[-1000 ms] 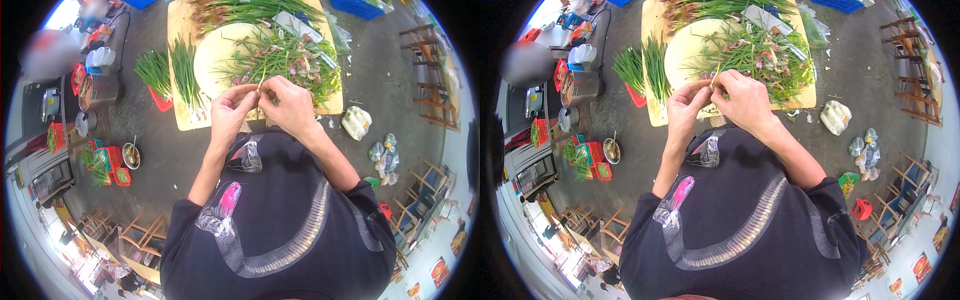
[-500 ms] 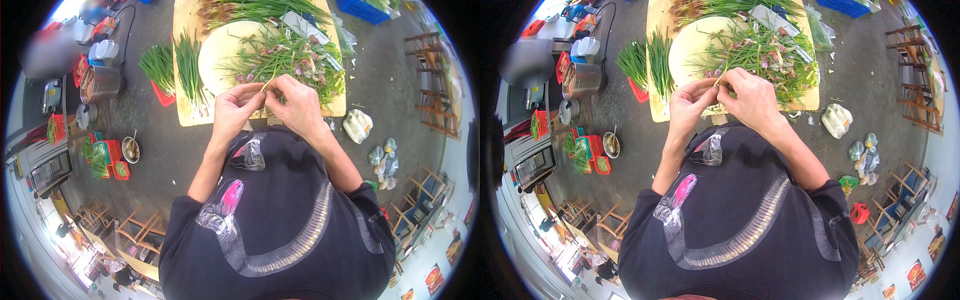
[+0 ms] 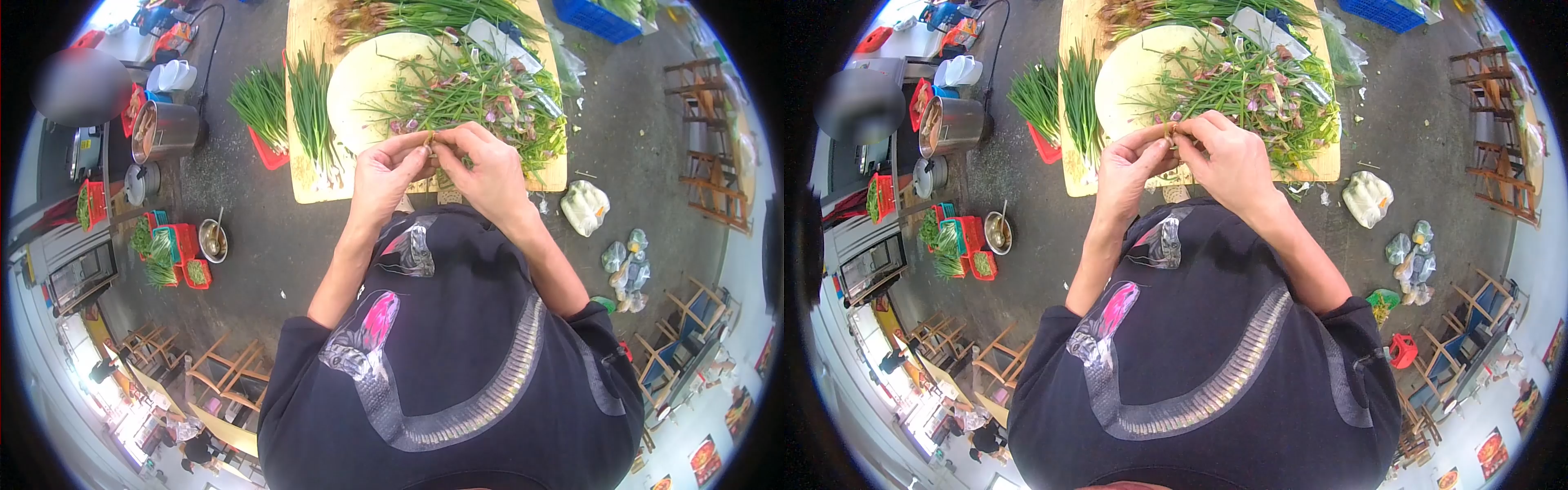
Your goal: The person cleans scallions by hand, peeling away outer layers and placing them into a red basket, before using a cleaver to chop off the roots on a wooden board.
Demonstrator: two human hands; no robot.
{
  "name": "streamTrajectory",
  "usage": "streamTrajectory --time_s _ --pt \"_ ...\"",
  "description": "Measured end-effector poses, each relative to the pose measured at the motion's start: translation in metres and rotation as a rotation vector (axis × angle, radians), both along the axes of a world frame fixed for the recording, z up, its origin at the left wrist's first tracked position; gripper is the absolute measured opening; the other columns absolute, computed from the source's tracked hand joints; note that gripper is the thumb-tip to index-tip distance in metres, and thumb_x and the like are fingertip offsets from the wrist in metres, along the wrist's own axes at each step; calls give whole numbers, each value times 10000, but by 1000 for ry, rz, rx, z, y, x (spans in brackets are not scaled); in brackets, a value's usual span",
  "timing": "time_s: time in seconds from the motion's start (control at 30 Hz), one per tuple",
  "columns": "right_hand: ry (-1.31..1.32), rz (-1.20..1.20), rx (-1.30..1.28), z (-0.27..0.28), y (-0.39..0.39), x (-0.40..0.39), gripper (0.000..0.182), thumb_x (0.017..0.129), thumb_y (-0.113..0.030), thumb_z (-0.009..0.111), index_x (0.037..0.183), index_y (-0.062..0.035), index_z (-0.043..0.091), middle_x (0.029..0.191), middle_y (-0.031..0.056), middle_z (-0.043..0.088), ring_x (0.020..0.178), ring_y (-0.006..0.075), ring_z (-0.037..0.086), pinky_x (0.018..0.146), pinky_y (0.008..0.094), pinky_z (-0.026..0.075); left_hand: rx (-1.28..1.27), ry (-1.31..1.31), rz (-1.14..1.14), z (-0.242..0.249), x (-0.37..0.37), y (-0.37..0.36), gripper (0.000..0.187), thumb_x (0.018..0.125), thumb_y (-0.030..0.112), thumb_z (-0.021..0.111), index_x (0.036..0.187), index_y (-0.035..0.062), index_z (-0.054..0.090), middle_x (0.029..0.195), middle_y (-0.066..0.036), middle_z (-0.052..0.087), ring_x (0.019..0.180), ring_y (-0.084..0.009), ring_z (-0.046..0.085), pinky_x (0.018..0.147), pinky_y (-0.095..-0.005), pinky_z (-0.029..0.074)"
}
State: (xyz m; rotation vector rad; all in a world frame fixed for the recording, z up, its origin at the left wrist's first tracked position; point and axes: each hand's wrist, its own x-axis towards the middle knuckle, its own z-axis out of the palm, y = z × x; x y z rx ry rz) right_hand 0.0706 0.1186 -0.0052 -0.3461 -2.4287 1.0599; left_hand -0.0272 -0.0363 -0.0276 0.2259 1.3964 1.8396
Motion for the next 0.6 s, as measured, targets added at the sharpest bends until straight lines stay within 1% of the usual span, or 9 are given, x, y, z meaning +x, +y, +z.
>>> streamTrajectory --time_s 0.1,0.17,0.3,0.37,0.47,0.6 --pt "13 -17 79 3 -2 0 124 897 -145 769 985 -60 746 901 88 720 724 282 729 630 384 574 15 -27 -8 0 1 1 311 1034 70 658 1316 -61 668 1108 -133 772 952 -142 747 893 -301 633" --pt "31 -37 57 0 -4 0 113 899 -142 766 975 -62 744 890 89 720 724 278 731 626 380 574 29 -40 -6 1 2 2 306 1038 72 650 1314 -59 671 1114 -128 770 962 -141 746 897 -302 634" --pt "65 -84 -35 -1 -4 -1 103 905 -139 763 969 -60 741 879 93 721 725 269 734 617 372 573 48 -37 -11 3 2 1 302 1041 101 649 1303 -48 675 1138 -128 763 979 -172 754 906 -317 635" --pt "47 -73 -36 0 -1 0 107 905 -139 765 972 -58 743 880 95 721 725 263 736 615 370 573 64 -48 -23 3 2 0 294 1042 115 649 1290 -40 679 1146 -129 759 984 -188 758 914 -327 635" --pt "49 -49 -25 4 -1 0 116 904 -138 767 979 -53 743 879 97 720 724 258 736 610 367 573 70 -109 -34 0 3 -3 284 1040 124 650 1286 -14 684 1119 -93 753 974 -182 756 878 -319 639" --pt "69 -49 -57 4 -3 0 118 902 -133 765 984 -50 744 883 101 721 727 258 737 614 361 576 105 -107 -4 -2 4 -1 260 1045 147 652 1247 -10 694 1129 -109 758 988 -202 765 905 -343 639"
